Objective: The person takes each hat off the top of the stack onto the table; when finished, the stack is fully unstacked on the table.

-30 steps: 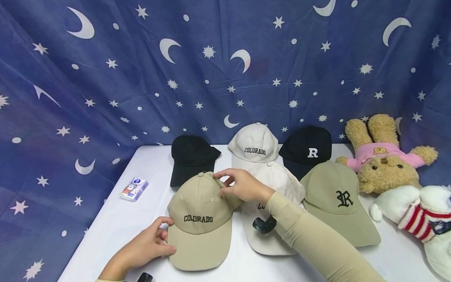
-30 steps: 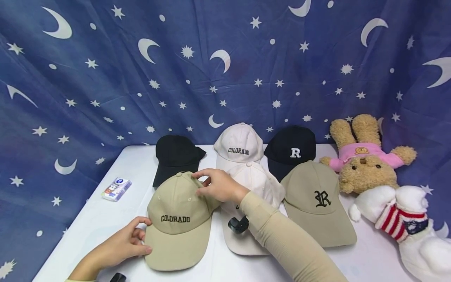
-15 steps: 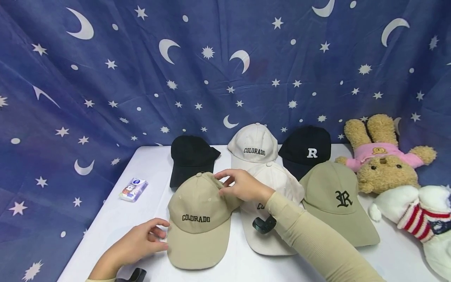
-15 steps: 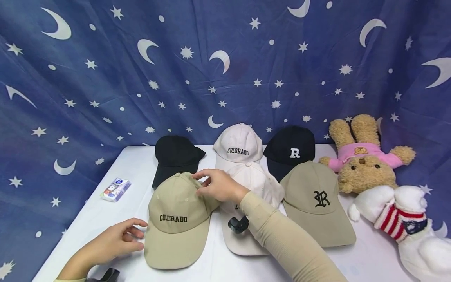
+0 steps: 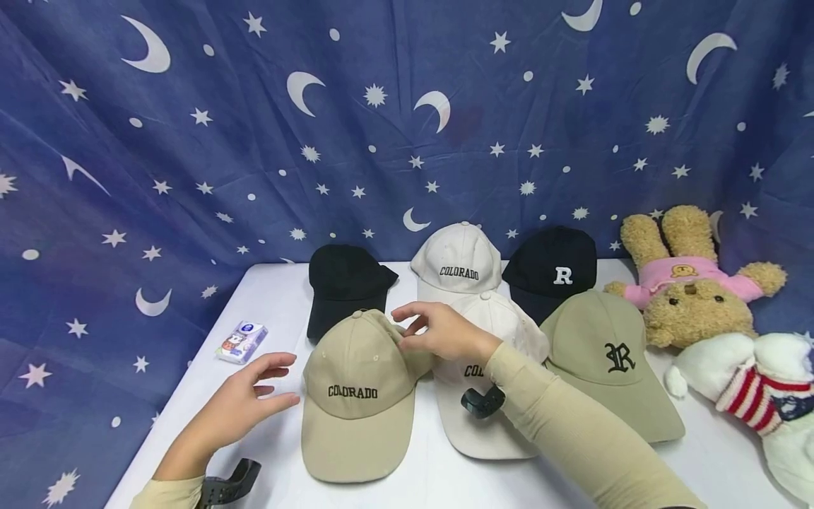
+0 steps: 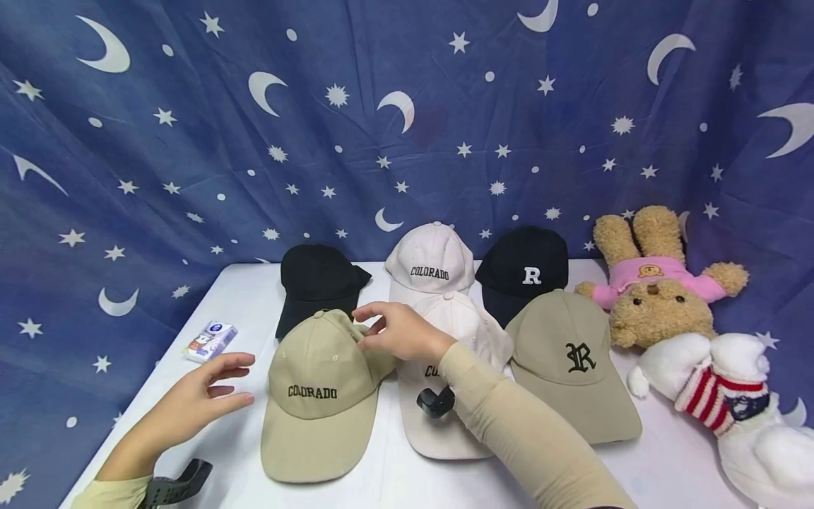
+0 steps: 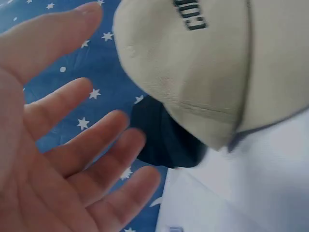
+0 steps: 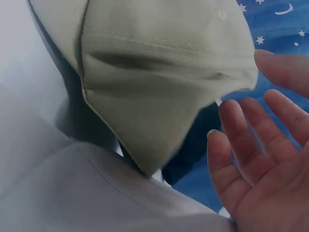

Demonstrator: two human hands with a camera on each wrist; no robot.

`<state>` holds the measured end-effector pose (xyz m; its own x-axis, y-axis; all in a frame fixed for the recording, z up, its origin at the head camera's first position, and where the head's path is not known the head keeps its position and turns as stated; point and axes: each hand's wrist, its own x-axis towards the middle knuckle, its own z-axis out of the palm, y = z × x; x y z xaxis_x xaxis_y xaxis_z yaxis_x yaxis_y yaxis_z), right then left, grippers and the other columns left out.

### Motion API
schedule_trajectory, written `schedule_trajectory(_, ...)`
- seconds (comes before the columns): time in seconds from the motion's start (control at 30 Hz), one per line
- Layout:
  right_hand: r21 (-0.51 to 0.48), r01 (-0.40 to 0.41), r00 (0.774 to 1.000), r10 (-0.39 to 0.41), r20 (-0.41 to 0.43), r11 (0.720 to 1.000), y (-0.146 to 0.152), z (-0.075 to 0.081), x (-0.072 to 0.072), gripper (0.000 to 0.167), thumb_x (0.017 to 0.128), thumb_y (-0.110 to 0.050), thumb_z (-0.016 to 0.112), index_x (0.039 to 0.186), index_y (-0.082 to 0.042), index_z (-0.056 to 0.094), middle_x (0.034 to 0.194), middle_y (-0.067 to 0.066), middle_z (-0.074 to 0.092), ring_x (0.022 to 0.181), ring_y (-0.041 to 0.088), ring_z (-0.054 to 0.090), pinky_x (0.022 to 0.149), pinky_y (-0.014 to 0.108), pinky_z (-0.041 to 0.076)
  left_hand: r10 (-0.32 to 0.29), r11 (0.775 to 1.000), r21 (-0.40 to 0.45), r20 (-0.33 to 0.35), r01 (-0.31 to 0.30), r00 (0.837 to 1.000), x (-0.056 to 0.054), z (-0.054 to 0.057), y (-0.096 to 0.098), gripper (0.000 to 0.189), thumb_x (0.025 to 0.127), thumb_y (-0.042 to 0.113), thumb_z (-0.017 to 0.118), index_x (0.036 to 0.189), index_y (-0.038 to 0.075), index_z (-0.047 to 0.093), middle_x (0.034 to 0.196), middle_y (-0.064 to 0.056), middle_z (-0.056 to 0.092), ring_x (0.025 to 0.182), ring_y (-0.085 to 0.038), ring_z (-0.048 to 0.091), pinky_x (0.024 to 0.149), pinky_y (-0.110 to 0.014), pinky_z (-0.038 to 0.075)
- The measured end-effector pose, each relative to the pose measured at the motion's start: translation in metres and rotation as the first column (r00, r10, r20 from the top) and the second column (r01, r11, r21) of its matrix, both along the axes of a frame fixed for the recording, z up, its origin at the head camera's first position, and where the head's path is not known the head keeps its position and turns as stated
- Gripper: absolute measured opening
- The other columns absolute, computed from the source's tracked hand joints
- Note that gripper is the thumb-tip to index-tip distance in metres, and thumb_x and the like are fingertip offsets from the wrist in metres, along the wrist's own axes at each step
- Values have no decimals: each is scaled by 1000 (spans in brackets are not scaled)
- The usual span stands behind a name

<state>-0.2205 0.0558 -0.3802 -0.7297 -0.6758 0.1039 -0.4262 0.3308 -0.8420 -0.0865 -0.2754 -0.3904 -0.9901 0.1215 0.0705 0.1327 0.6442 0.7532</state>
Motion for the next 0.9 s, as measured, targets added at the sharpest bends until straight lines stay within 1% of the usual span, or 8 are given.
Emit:
schedule_trajectory(0.1,-2,-1,1000,1,-23,1000,5,5,-2,48,85,-9,75,131,-4,63,127,8,65,98,14,67,85,29,52,19,1000,5,-38,-19,999,-9,8,-2,62,88,22,79,140,1,51,139,-20,53,124,-37,54,97,-50,49)
schedule_trajectory(0.23,1,-7,998,7,-66,1000,13,18,-7,48,85,-8,74,132,-3,62,127,8,64,100,19,67,85,30,54,15,1000,17,-61,-14,998,-24,18,-5,68,90,23,77,146,0,44,146,-20,47,129,-39,49,101,-53,45)
schedule_trajectory(0.4,34,0,993,4,-118,999,20,45,-15,49,86,-8,73,133,-2,62,129,9,64,101,21,67,82,32,55,22,998,54,-70,-18,997,-45,31,-7,71,91,21,76,149,1,40,151,-19,42,135,-39,44,106,-56,39)
schedule_trajectory(0.5,65,15,988,-4,-157,998,21,63,-23,50,87,-8,73,135,-2,60,131,9,63,103,20,66,83,34,55,25,997,75,-72,-20,997,-56,39,-10,73,91,20,76,151,3,39,153,-19,39,138,-40,40,108,-58,36)
schedule_trajectory(0.6,88,27,982,-11,-186,996,18,79,-33,52,87,-9,74,137,-4,59,134,9,62,106,21,65,84,38,54,28,996,84,-70,-22,997,-68,47,-11,74,91,21,76,152,5,38,155,-17,37,140,-40,38,108,-59,35)
schedule_trajectory(0.73,114,44,983,-23,-184,992,10,94,-45,53,88,-13,74,139,-6,58,136,6,60,107,20,64,88,39,53,34,996,84,-69,-28,997,-82,54,-11,74,92,23,75,153,7,37,157,-15,35,141,-39,35,107,-58,37)
schedule_trajectory(0.8,125,53,984,-31,-176,991,5,99,-51,54,89,-15,74,139,-8,58,136,5,60,107,19,64,90,38,52,39,997,76,-70,-33,997,-88,56,-10,74,92,24,75,153,7,37,157,-15,34,142,-38,34,107,-58,37)
schedule_trajectory(0.9,129,63,989,-45,-143,990,-3,101,-61,55,89,-15,75,140,-10,57,137,3,59,107,18,62,92,38,50,49,997,63,-64,-45,997,-98,58,-9,74,92,27,74,154,9,38,158,-15,33,142,-37,34,107,-58,37)
